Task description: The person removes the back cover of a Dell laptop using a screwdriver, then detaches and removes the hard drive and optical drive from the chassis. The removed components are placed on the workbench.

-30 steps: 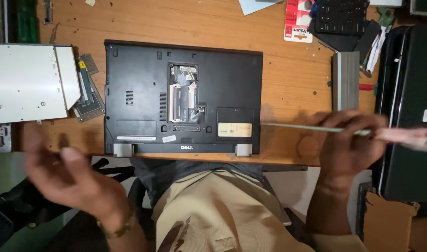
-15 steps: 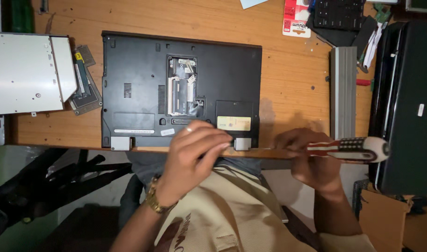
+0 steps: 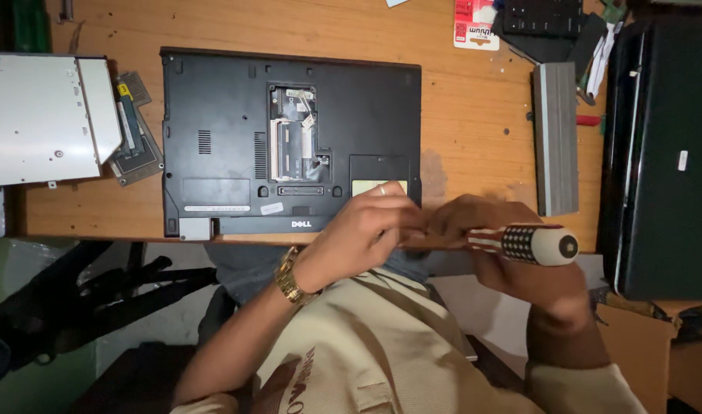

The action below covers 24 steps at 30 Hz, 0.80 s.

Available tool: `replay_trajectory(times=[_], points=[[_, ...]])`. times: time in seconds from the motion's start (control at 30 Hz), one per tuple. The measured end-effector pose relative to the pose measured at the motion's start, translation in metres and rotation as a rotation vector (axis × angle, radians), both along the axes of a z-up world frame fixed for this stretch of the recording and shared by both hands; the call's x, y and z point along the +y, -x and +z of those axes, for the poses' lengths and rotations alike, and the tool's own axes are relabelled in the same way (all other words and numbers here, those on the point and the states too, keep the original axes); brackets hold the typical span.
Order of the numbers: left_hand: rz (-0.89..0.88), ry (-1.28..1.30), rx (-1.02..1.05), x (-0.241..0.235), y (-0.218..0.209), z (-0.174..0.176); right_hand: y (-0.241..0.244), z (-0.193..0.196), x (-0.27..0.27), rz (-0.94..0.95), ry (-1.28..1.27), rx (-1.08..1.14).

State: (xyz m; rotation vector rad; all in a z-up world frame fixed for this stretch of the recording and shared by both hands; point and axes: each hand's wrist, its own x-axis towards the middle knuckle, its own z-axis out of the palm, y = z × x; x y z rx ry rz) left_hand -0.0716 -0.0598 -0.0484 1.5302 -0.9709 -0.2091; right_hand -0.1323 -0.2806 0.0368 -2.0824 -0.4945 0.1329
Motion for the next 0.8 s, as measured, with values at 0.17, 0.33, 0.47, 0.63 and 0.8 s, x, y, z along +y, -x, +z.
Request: replay_trajectory(times=[0.17,0.33,0.47,0.63,0.8], points=[[0.031,0.007,-0.027,-0.001,0.001,0.000,-0.004,0.006,0.004,0.022,-0.011,0.039],[0.078,-0.034,-0.075,-0.004,0.001,0.001,-0.005,0.011,0.007,-0.025,-0.013,0.055],[0.107,-0.017,-0.073,-0.005,0.003,0.004,-0.004,0.032,0.007,-0.114,-0.030,-0.104],[0.108,-0.018,-0.067,-0.005,0.003,0.005,0.012,0.046,0.020,-0.399,-0.194,-0.198],[0.059,-0.009,-0.048,-0.002,0.000,0.003,0.005,0.048,0.026,-0.324,-0.224,-0.239]])
